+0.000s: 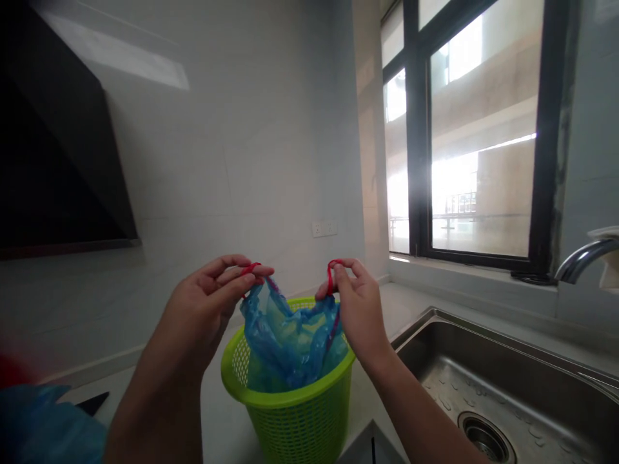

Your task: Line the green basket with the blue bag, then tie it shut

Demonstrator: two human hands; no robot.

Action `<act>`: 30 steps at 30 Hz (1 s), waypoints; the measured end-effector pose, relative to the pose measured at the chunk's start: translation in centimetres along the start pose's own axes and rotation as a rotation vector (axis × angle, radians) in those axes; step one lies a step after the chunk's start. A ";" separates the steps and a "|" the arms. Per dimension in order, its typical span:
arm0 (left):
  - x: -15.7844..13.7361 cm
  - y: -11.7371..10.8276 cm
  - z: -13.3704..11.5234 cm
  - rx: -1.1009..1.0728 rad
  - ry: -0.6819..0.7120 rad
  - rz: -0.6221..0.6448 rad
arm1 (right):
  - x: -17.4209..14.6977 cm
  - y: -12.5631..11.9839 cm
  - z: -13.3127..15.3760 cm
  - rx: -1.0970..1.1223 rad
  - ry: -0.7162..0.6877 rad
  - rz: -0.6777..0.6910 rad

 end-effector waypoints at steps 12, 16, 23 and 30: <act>-2.6 4.8 1.4 0.077 0.038 0.280 | -2.2 1.2 -0.1 -0.200 -0.106 0.211; -2.6 5.2 1.8 0.121 0.093 0.219 | -2.5 1.2 0.4 -0.159 -0.092 0.289; -3.0 5.9 2.0 0.358 0.198 0.103 | -2.7 1.0 0.4 -0.184 -0.037 0.350; -3.3 5.8 2.7 0.736 0.214 0.107 | -2.1 0.2 0.0 -0.171 0.048 0.294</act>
Point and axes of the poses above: each hand's wrist, its own x-axis towards the middle knuckle, its own y-axis out of the palm, z = x × y, the point moved 2 cm from there along x, towards the middle knuckle, and after that the axes turned 9 degrees about y, right-handed, at the moved point
